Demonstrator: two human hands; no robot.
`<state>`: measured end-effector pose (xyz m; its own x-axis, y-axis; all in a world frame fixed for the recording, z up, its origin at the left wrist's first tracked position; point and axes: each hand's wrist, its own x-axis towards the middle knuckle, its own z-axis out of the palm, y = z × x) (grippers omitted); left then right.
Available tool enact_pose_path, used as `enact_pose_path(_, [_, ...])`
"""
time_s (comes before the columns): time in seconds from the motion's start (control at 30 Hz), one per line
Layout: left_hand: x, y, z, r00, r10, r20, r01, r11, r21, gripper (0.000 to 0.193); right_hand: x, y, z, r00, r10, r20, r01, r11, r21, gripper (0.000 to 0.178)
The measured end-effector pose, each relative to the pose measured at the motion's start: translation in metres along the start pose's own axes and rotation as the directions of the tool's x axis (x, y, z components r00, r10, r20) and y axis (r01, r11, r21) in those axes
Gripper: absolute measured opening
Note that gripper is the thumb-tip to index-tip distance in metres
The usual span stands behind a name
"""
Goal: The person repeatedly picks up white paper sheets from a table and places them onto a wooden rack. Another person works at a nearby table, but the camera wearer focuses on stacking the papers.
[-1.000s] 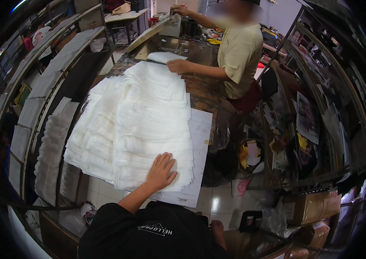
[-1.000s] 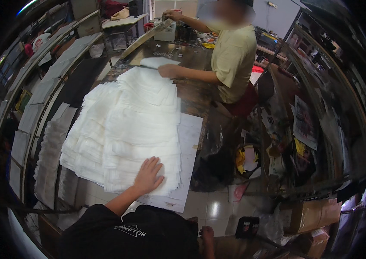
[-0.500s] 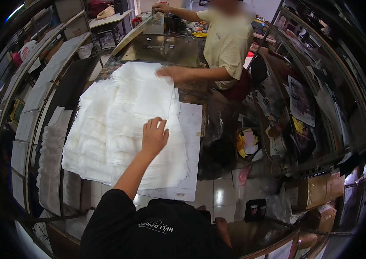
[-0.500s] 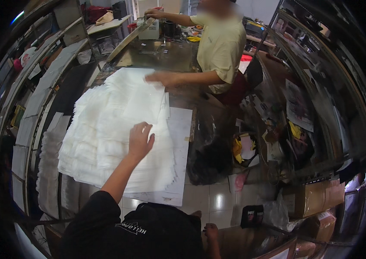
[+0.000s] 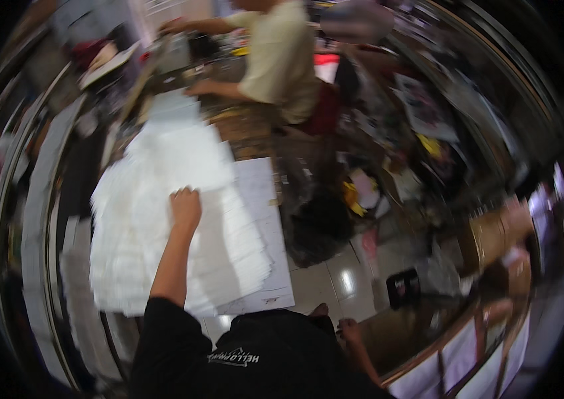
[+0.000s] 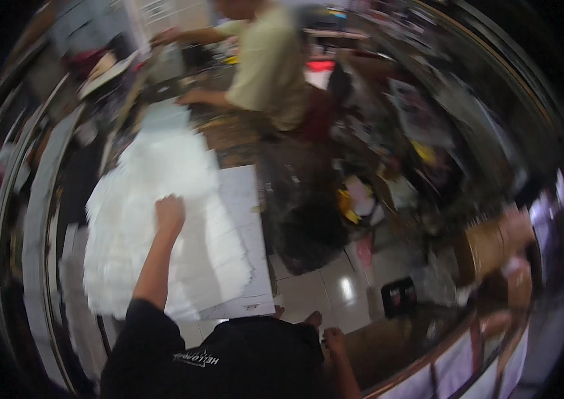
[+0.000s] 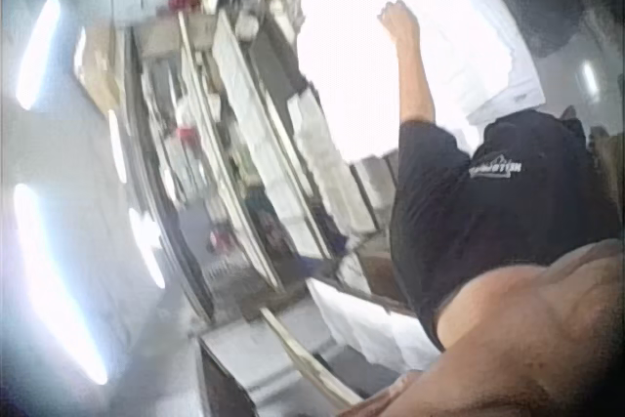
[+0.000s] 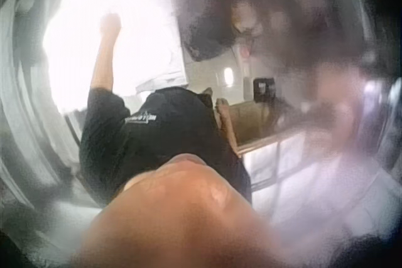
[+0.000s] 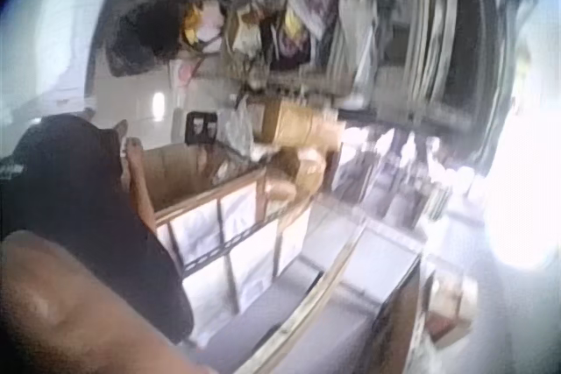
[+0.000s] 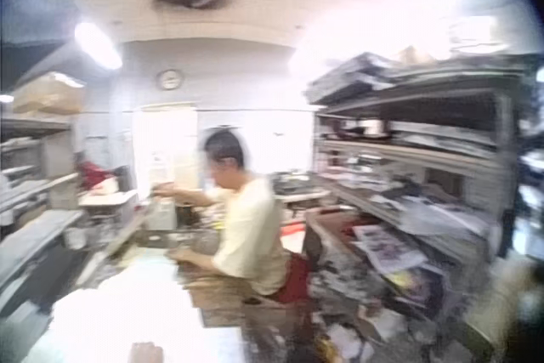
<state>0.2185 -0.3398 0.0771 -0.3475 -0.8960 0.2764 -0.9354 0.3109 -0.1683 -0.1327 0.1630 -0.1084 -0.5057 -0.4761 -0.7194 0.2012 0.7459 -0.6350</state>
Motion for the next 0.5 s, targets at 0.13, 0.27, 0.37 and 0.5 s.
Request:
enact_pose_path(0.13, [-0.023, 0.062, -0.024, 0.961, 0.264, -0.084, -0.275, 0.948, -0.161, 0.018, 0.002, -0.061, 0.020, 0.943, -0.331, 0.037, 0.330, 0.943, 0.039, 0.024])
enact_pose_path(0.27, [-0.066, 0.172, -0.057, 0.859, 0.505, -0.082, -0.488, 0.761, -0.426, 0.013, -0.042, -0.175, 0.036, 0.759, -0.644, 0.093, 0.586, 0.738, 0.334, 0.051])
enact_pose_path(0.37, [-0.104, 0.234, -0.078, 0.746, 0.631, -0.212, -0.582, 0.463, -0.669, 0.007, -0.074, -0.228, 0.036, 0.719, -0.679, 0.150, 0.655, 0.734, 0.180, 0.060])
enact_pose_path(0.5, [-0.139, 0.294, -0.090, 0.529, 0.795, -0.296, -0.685, 0.195, -0.702, 0.013, -0.088, -0.213, 0.022, 0.722, -0.666, -0.188, 0.664, 0.743, -0.085, 0.039])
